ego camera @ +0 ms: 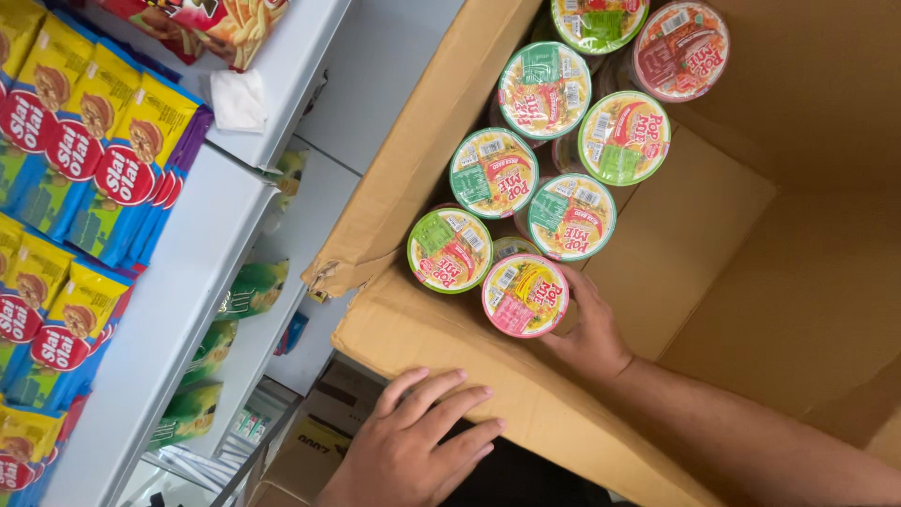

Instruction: The person picks up noodle cups from a shelf and places them into a cardboard box on the floor.

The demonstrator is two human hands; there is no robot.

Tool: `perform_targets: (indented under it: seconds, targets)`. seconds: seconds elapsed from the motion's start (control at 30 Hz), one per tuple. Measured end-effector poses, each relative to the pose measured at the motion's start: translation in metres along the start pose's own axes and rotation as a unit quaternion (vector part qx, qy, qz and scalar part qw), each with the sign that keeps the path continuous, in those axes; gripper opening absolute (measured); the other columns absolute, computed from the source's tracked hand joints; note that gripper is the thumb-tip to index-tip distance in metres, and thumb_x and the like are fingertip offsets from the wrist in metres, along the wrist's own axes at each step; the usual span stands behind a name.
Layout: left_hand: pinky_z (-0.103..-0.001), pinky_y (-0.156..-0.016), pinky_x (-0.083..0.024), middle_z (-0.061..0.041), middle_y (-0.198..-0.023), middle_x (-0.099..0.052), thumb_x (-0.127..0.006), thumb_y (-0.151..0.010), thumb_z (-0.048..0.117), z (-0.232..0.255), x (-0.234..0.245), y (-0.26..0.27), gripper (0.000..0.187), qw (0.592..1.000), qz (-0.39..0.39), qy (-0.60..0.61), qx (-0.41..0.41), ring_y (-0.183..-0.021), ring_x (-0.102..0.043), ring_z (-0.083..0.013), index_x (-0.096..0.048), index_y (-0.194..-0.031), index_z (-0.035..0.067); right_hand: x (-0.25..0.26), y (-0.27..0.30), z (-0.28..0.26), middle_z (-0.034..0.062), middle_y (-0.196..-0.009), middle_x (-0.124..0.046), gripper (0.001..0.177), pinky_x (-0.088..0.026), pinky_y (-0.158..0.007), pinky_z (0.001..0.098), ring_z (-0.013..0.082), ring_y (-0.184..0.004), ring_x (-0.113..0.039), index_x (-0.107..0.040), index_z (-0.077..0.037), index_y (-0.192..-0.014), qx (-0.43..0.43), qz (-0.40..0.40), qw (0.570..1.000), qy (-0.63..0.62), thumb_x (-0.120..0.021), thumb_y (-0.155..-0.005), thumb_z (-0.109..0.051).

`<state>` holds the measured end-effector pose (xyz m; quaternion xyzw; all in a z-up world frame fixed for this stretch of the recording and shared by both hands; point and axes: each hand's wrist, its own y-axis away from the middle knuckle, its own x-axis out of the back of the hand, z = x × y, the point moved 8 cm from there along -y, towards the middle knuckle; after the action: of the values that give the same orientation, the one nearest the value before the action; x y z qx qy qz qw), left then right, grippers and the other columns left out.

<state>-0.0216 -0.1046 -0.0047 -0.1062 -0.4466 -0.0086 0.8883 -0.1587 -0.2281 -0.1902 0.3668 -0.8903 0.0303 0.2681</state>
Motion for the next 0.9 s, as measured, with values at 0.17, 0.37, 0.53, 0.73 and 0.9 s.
perform_targets:
  seconds: [0.17,0.37,0.53,0.73,0.9]
  targets:
    - [-0.038,-0.087,-0.042,-0.001,-0.108,-0.061,-0.056,-0.092,0.022,0.0,0.002,-0.003,0.009,1.0,0.02,-0.018,-0.006,-0.101,-0.058,-0.0213,-0.065,-0.094,0.022,-0.003,-0.003,0.01,0.0102,-0.128,-0.054,0.08,-0.042,-0.098,0.0338,0.0228,-0.117,-0.053,-0.044,-0.005,-0.129,-0.028,-0.002,1.0,-0.007,-0.082,-0.062,-0.026]
    - [-0.038,-0.087,-0.042,-0.001,-0.108,-0.061,-0.057,-0.091,0.021,-0.002,0.001,-0.001,0.008,1.0,0.021,-0.01,-0.005,-0.101,-0.058,-0.0209,-0.064,-0.093,0.022,-0.004,-0.001,0.012,0.0098,-0.124,-0.056,0.078,-0.043,-0.097,0.0336,0.0221,-0.113,-0.055,-0.045,-0.005,-0.127,-0.013,0.008,1.0,-0.008,-0.083,-0.061,-0.024]
    - [-0.039,-0.088,-0.04,-0.002,-0.109,-0.061,-0.057,-0.091,0.02,0.0,0.0,0.003,0.008,0.999,0.023,-0.017,-0.015,-0.102,-0.058,-0.0222,-0.063,-0.096,0.021,-0.006,0.002,0.024,0.01,-0.128,-0.055,0.085,-0.042,-0.098,0.034,0.0221,-0.117,-0.053,-0.039,-0.005,-0.132,-0.052,-0.012,0.999,-0.006,-0.082,-0.061,-0.025]
    - [-0.051,-0.095,-0.043,-0.008,-0.121,-0.056,-0.06,-0.093,0.025,0.005,0.007,0.044,0.021,0.995,0.08,-0.021,-0.054,-0.113,-0.056,-0.028,-0.06,-0.114,0.019,0.009,0.008,0.014,0.0147,-0.129,-0.047,0.107,-0.047,-0.096,0.0369,0.025,-0.116,-0.052,-0.034,-0.002,-0.131,-0.028,-0.042,0.998,0.033,-0.089,-0.047,-0.039]
    - [-0.052,-0.095,-0.036,-0.004,-0.126,-0.054,-0.052,-0.097,0.034,-0.023,0.001,0.108,0.025,0.996,0.052,0.017,0.076,-0.12,-0.047,-0.0263,-0.062,-0.117,0.022,0.061,0.017,-0.017,0.015,-0.115,-0.043,0.06,-0.039,-0.085,0.0329,0.025,-0.108,-0.045,-0.04,0.0,-0.112,0.124,0.145,0.98,0.049,-0.062,-0.069,-0.035]
